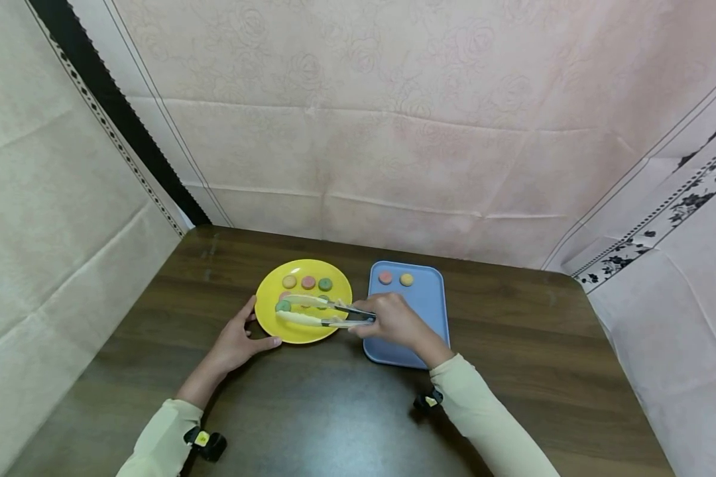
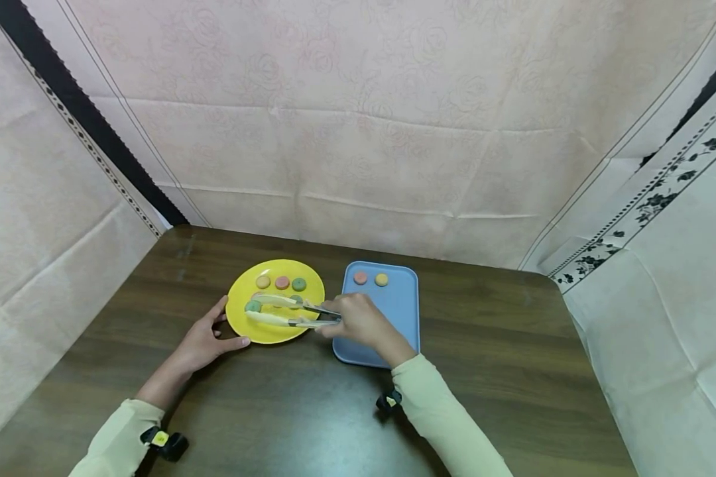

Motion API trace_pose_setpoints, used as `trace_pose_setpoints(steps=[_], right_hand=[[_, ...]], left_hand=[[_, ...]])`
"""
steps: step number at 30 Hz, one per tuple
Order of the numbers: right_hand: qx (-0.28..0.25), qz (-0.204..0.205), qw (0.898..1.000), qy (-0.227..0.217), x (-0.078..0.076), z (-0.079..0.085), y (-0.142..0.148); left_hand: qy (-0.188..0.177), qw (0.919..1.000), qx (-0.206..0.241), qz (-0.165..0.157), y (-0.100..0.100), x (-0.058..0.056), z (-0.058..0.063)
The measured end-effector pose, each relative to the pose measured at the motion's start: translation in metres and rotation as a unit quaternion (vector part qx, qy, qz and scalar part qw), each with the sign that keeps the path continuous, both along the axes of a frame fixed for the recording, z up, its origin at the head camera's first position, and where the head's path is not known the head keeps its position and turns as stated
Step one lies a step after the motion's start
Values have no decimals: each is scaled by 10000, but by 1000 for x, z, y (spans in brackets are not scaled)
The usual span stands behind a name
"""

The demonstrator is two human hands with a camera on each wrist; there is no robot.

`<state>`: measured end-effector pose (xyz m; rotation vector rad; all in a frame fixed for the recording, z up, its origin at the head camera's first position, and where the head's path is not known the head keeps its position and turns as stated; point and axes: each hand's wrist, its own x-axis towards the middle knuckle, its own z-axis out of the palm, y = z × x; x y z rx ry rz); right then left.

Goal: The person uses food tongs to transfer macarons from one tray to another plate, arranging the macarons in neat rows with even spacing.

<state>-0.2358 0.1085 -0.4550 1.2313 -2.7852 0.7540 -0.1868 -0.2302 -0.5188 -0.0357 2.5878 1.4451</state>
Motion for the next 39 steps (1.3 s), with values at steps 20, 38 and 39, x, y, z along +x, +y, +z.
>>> trace_pose_setpoints(steps=[20, 38, 39], right_hand=[[166, -99, 9998, -55, -3, -15, -5], [-154, -860, 9937, 702, 9, 31, 76], [-117, -951, 9931, 673, 9, 32, 82]], left_hand=[[-78, 10000, 0, 38, 1, -1, 0], [-13, 10000, 41, 57, 1, 0, -2], [-23, 10000, 38, 63, 0, 0, -2]])
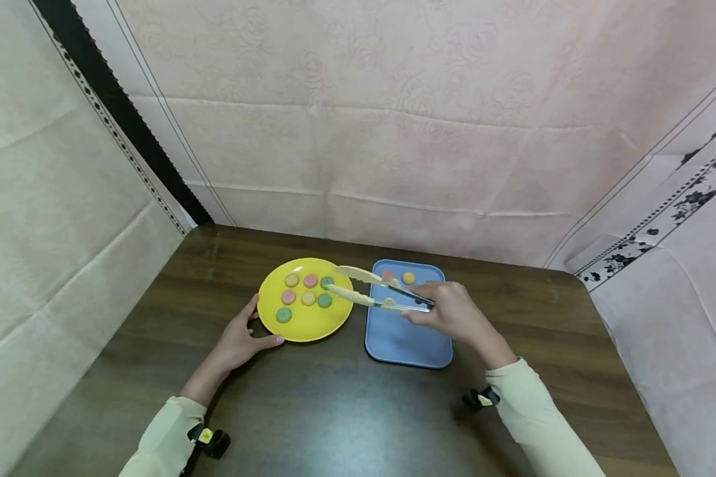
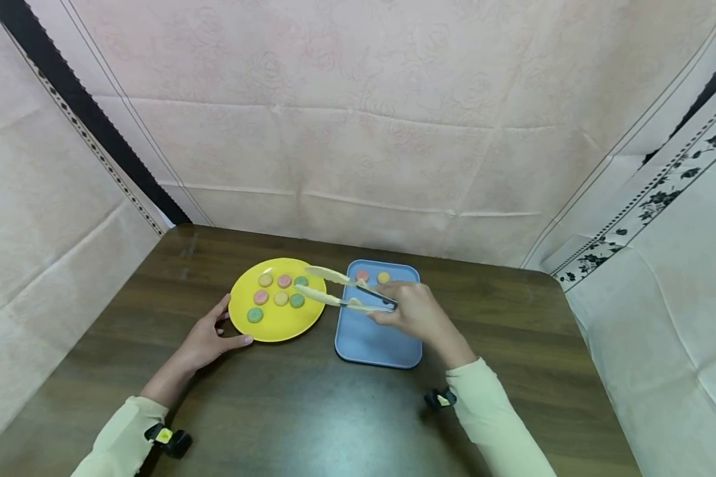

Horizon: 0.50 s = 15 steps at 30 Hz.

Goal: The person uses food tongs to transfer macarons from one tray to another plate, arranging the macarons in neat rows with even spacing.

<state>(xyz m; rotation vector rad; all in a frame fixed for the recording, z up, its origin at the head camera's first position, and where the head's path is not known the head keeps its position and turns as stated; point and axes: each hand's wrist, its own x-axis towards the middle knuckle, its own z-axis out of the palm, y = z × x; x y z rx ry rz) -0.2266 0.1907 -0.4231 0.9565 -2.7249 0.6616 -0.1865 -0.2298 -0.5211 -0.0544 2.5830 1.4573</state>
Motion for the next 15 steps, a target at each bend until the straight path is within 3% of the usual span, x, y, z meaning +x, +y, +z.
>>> trace_pose_setpoints(steps=[8, 15], right_hand=[[301, -788, 9964, -36, 0, 3, 51], [432, -1184, 9919, -129, -3, -4, 75]], left_hand=[[-47, 10000, -37, 1, 0, 1, 1], [-67, 9999, -75, 42, 1, 0, 1]])
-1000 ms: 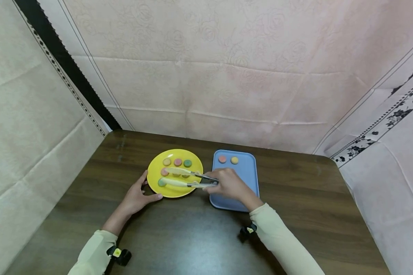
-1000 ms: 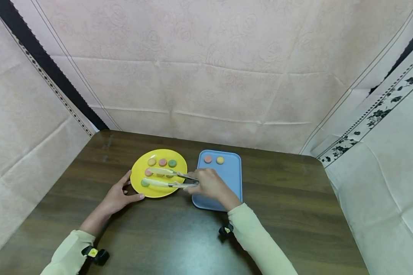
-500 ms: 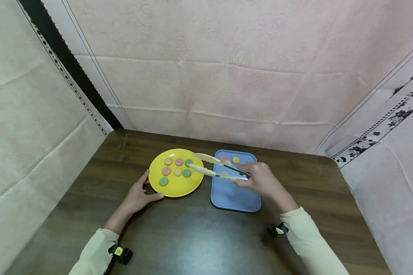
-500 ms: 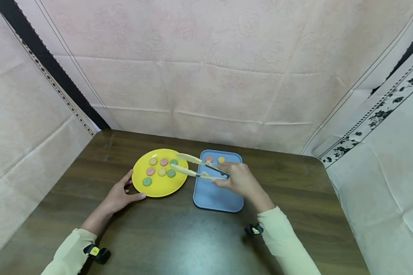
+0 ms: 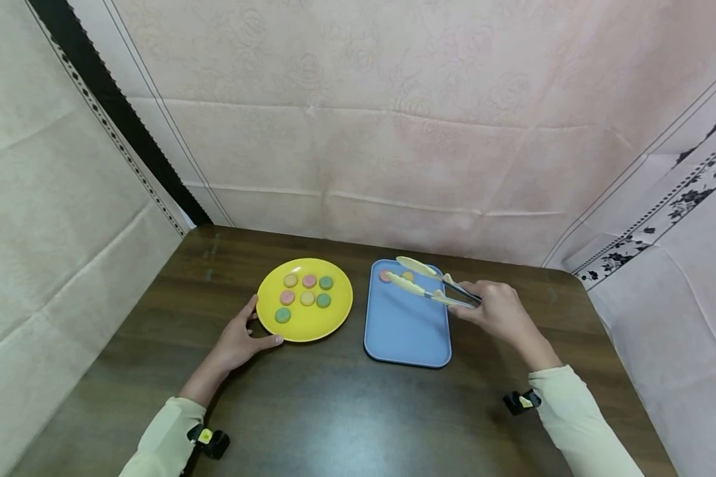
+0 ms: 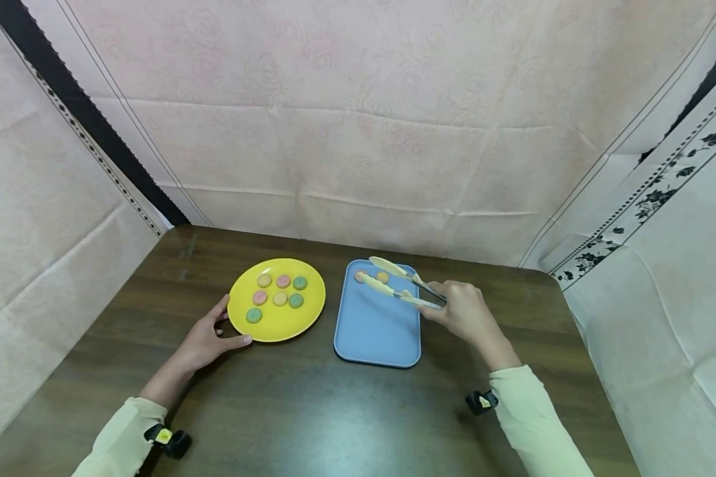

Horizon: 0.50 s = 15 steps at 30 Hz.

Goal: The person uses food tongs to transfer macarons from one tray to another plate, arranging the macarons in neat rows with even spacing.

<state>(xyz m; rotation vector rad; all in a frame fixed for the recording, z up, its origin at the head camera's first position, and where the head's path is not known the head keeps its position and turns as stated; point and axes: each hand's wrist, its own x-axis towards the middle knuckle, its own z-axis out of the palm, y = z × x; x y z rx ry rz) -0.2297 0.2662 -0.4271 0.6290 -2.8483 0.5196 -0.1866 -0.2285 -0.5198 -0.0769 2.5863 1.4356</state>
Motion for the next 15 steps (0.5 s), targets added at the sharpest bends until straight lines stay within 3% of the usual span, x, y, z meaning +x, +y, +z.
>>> trace_pose_setpoints(steps=[15], right_hand=[[-127, -515, 9970, -556, -9, -31, 18]], left_hand=[[12, 10000, 47, -11, -1, 0, 0]])
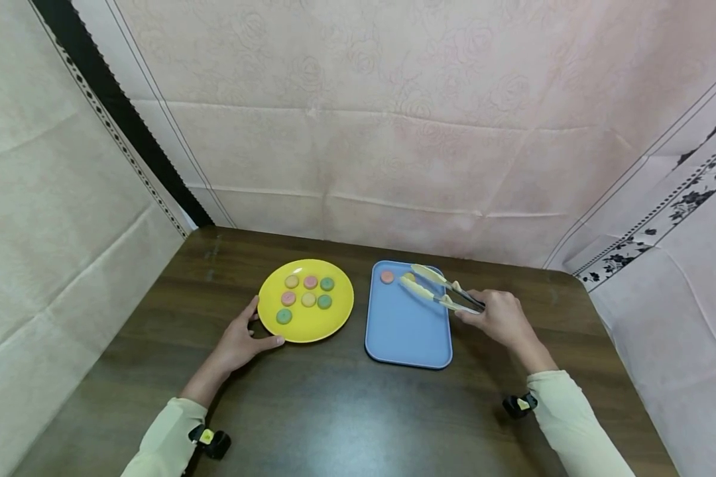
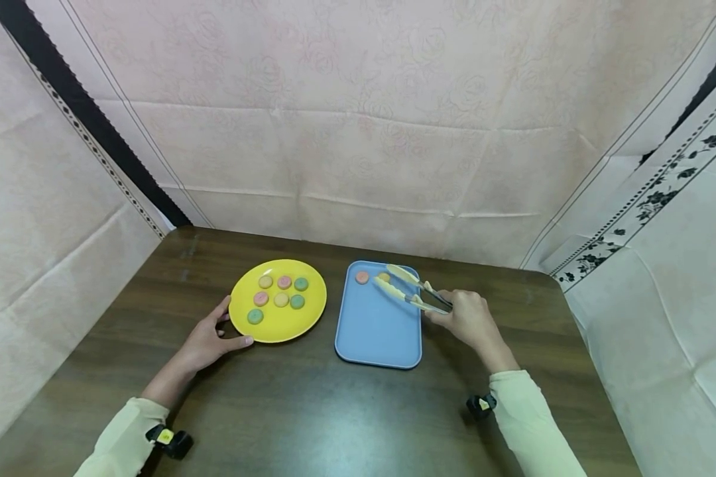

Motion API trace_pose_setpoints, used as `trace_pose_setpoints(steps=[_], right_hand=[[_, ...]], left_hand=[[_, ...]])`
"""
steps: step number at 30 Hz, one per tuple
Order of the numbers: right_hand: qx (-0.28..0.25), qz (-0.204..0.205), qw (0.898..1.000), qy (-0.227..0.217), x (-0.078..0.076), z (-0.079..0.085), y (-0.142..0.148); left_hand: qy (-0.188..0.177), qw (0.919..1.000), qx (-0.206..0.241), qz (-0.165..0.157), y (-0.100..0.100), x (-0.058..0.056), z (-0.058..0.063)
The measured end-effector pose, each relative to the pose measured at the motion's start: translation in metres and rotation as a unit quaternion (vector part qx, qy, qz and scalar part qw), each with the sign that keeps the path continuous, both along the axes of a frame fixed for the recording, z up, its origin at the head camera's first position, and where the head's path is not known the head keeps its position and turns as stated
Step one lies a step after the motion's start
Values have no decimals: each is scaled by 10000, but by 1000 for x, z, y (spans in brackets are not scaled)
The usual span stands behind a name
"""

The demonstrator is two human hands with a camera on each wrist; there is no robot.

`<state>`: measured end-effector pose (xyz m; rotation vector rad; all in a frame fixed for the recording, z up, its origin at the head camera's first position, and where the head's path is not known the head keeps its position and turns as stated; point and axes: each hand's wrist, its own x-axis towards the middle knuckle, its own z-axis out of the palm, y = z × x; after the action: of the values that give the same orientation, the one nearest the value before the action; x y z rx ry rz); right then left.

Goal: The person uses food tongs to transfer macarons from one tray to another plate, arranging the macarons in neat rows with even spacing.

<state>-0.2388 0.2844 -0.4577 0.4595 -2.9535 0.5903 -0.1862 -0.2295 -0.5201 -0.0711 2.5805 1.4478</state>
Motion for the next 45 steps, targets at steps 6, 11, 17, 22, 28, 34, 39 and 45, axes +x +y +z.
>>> trace_pose_setpoints(steps=[6, 11, 17, 22, 28, 34, 39, 45], right_hand=[[-48, -36, 9999, -140, 1, -5, 0], [-27, -72, 9997, -225, 3, -7, 1], [-54, -24, 9999, -143, 2, -9, 0], [-83, -52, 9999, -119, 3, -10, 0], [-66, -50, 10000, -32, 2, -13, 3], [-89, -77, 9999, 69, 2, -14, 4], [-190, -115, 9993, 295, 4, -10, 3], [-311, -69, 9982, 502, 9, 2, -5]], left_hand=[[13, 10000, -15, -6, 0, -1, 0], [38, 10000, 22, -25, 0, -1, -1], [77, 9999, 56, -49, -1, -1, -2], [78, 9999, 55, -78, -1, -1, -1], [51, 10000, 9, -83, 0, -1, -1], [54, 10000, -42, -42, -1, -2, -2], [109, 9999, -33, -61, -1, -2, -2], [155, 9999, -22, -67, -1, -1, -3]])
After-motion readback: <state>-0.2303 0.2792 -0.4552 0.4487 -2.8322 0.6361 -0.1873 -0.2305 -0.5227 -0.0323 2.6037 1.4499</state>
